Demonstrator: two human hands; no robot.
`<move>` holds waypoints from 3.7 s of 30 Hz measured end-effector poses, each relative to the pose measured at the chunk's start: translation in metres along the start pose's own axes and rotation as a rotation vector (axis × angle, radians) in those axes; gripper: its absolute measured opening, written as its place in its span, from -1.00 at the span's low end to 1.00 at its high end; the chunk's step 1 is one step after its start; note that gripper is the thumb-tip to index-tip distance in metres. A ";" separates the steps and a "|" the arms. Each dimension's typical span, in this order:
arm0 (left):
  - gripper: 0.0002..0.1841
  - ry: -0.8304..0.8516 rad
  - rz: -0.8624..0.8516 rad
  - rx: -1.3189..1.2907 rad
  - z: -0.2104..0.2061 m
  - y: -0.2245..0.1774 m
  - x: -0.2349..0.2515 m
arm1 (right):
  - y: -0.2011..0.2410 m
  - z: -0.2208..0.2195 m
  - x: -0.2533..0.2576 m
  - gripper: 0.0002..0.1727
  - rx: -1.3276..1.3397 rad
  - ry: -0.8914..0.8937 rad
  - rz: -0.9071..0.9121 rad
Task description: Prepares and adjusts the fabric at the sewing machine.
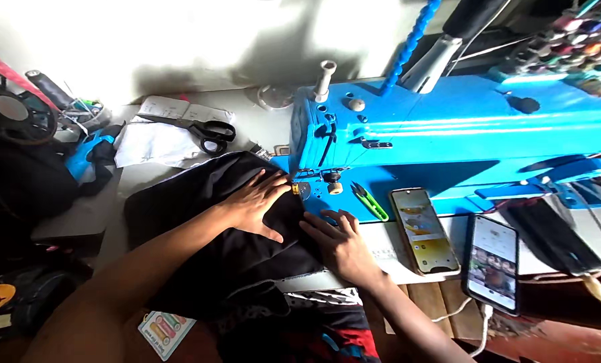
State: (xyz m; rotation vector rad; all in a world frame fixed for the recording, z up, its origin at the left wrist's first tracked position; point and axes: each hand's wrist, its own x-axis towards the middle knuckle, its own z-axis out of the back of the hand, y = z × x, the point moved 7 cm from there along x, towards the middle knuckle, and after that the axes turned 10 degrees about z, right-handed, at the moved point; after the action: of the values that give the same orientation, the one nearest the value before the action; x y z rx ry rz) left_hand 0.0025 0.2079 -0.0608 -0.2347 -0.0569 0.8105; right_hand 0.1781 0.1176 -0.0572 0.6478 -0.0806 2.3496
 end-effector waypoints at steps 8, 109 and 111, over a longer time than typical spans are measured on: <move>0.35 0.026 0.014 0.022 0.001 0.001 0.001 | 0.001 0.021 -0.015 -0.65 0.121 -0.174 -0.159; -0.84 -0.884 0.768 0.270 0.030 -0.043 -0.282 | 0.144 0.002 0.087 -0.76 0.704 -0.060 0.321; -0.77 -0.679 0.751 0.168 0.013 -0.039 -0.291 | 0.151 -0.007 0.072 -0.75 0.661 -0.004 0.364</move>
State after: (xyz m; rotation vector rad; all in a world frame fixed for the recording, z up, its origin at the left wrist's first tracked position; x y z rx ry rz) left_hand -0.1724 -0.0261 -0.0280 0.2091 -0.5622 1.6093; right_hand 0.0324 0.0478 -0.0116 1.0162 0.6530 2.7285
